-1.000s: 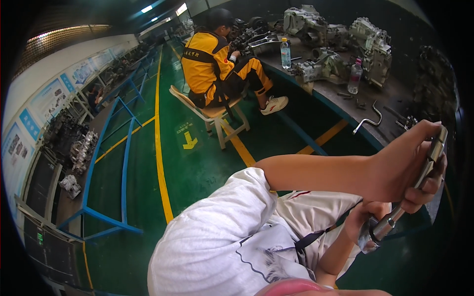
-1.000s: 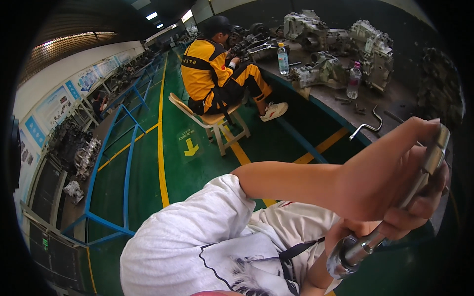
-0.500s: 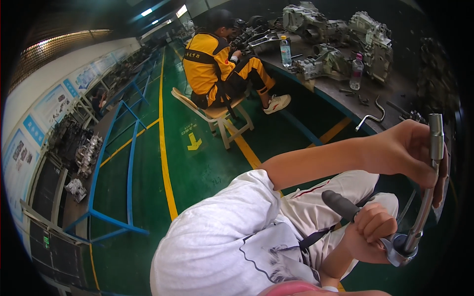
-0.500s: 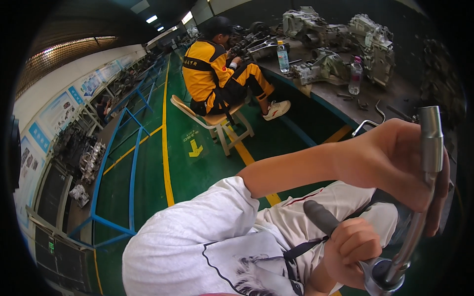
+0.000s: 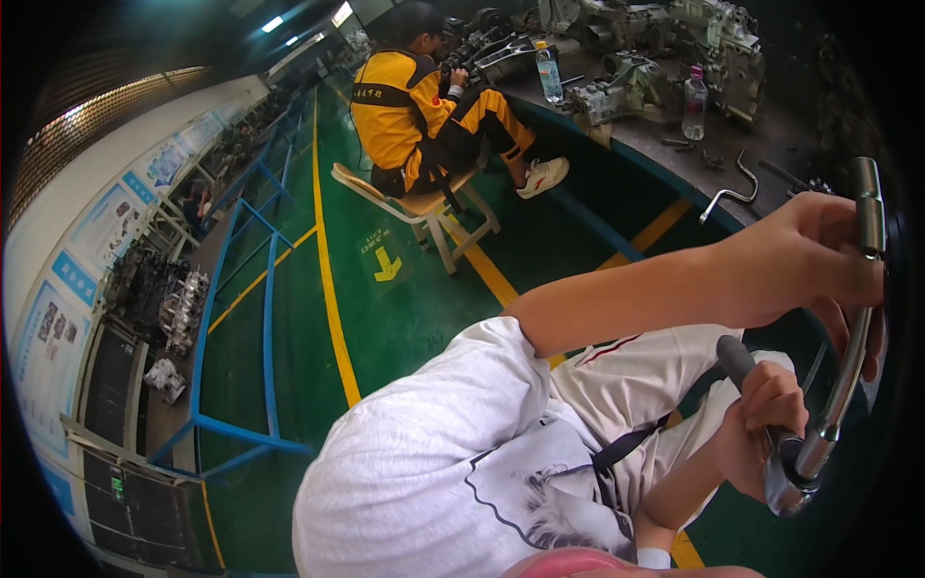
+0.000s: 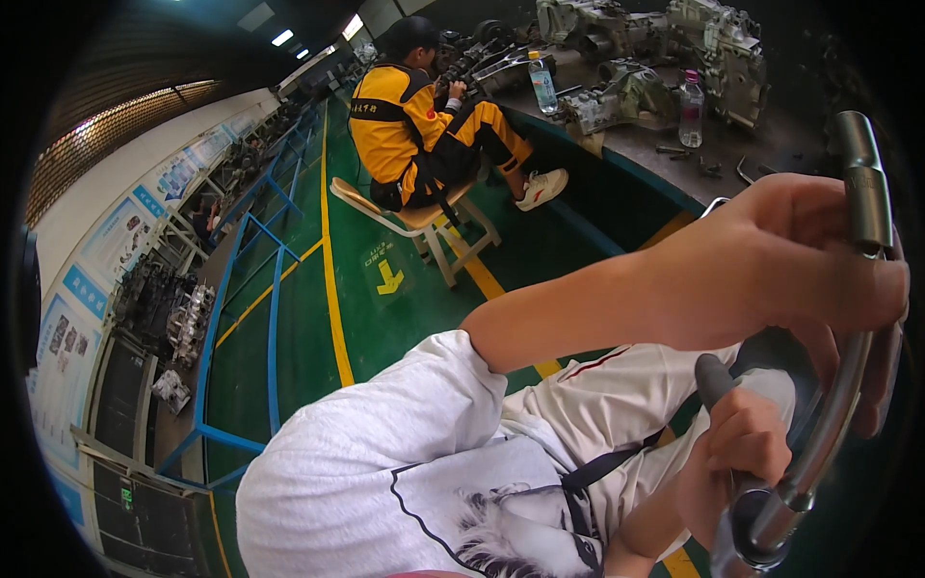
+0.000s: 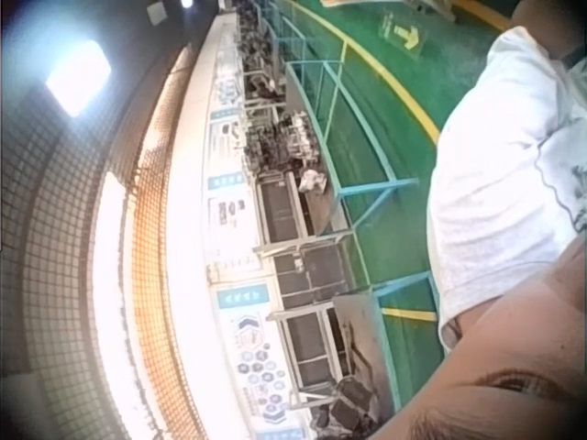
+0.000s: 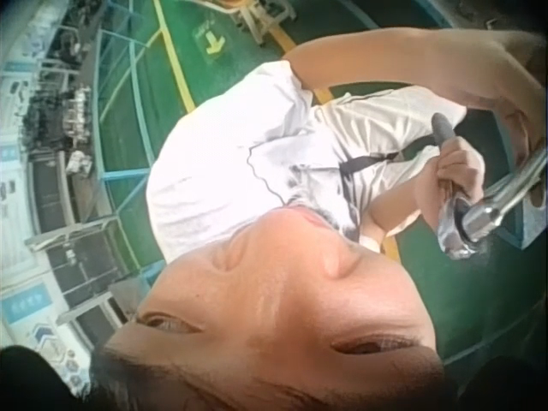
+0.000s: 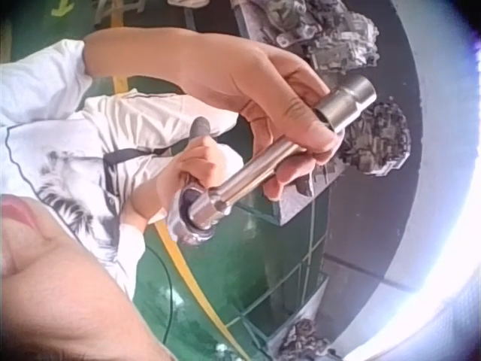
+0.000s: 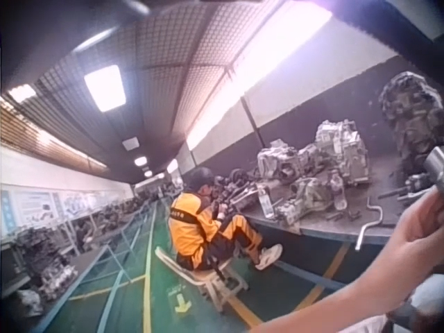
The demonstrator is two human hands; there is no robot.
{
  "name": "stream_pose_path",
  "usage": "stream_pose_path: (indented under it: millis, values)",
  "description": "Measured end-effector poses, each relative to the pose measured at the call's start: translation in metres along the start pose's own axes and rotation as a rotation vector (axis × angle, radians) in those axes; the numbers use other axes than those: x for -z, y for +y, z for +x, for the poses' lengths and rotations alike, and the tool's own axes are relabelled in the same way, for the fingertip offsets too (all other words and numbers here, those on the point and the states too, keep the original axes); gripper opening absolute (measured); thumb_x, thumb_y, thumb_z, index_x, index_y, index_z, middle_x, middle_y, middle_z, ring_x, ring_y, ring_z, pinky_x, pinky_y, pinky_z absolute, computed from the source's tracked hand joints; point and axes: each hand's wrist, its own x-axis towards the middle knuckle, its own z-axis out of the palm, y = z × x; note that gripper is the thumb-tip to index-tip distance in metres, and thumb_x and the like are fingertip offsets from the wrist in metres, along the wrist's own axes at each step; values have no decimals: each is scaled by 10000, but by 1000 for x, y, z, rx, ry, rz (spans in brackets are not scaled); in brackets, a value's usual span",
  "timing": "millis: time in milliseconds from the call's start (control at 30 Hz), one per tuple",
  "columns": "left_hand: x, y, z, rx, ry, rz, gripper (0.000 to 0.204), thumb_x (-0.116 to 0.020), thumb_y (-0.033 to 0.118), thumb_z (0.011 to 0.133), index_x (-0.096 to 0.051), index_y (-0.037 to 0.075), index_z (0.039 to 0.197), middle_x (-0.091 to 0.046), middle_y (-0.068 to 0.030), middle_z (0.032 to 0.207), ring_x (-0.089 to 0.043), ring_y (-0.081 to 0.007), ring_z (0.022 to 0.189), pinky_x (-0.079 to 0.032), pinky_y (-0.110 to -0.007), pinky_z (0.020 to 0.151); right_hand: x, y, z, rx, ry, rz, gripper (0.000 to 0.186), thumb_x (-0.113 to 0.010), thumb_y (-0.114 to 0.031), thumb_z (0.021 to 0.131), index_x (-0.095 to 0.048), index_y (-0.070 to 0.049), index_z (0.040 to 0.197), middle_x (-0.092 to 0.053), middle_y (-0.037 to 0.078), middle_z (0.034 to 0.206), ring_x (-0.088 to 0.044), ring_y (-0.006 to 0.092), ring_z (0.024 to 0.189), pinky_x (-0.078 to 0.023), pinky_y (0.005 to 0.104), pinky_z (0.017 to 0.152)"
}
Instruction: The person operates a ratchet and a speed handle to work on components of a transmission gear set assembly on a workbench.
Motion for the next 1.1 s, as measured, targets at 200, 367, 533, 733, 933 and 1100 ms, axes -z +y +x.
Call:
stream_pose_path:
  millis: [200, 367, 533, 733, 933, 1100]
  values:
    - [3, 16, 17, 175, -30, -88, 78, -558, 65, 801, -520, 9, 837, -584, -88, 669, -588, -235, 543, -515, -387, 545, 24, 6, -13, 16, 239, -684, 556, -470, -532, 796, -489, 7, 662, -457, 95, 615, -471, 162, 589, -411, 272, 611]
    - [1, 2, 27, 311, 380, -220, 196, -514, 180, 795, -370, 124, 675, -325, 22, 570, -275, -101, 424, -262, -261, 423, 31, 34, -19, 284, 295, -960, 763, -398, -678, 807, -542, 69, 856, -564, 132, 787, -566, 178, 776, -471, 332, 839]
    - [24, -9, 34, 295, 215, -337, 244, -497, 265, 805, -367, 190, 613, -311, 80, 503, -260, -49, 401, -203, -217, 395, 21, 40, -21, -71, 233, -349, 639, -457, -627, 761, -443, 11, 717, -327, 47, 646, -295, 163, 602, -245, 298, 595]
    - [35, -34, 42, 298, -118, -640, 374, -464, 374, 801, -284, 244, 501, -176, 123, 426, -125, -49, 350, -144, -210, 377, 11, 41, -14, -185, 188, -75, 643, -414, -696, 716, -348, -68, 594, -291, 32, 551, -250, 133, 524, -183, 291, 510]
    - [28, -31, 38, 99, -313, -402, 433, -414, 434, 809, -216, 252, 470, -134, 115, 418, -106, -60, 351, -121, -230, 379, -19, 27, -7, -177, 87, 330, 602, -376, -664, 782, -366, -101, 568, -348, 6, 472, -313, 112, 385, -226, 236, 410]
    - [41, -47, 39, 221, -115, -458, 440, -455, 422, 814, -276, 244, 453, -147, 109, 409, -118, -62, 349, -135, -226, 365, -36, 14, -9, -292, -39, 433, 605, -409, -667, 789, -377, -93, 601, -357, 19, 492, -307, 115, 412, -238, 257, 433]
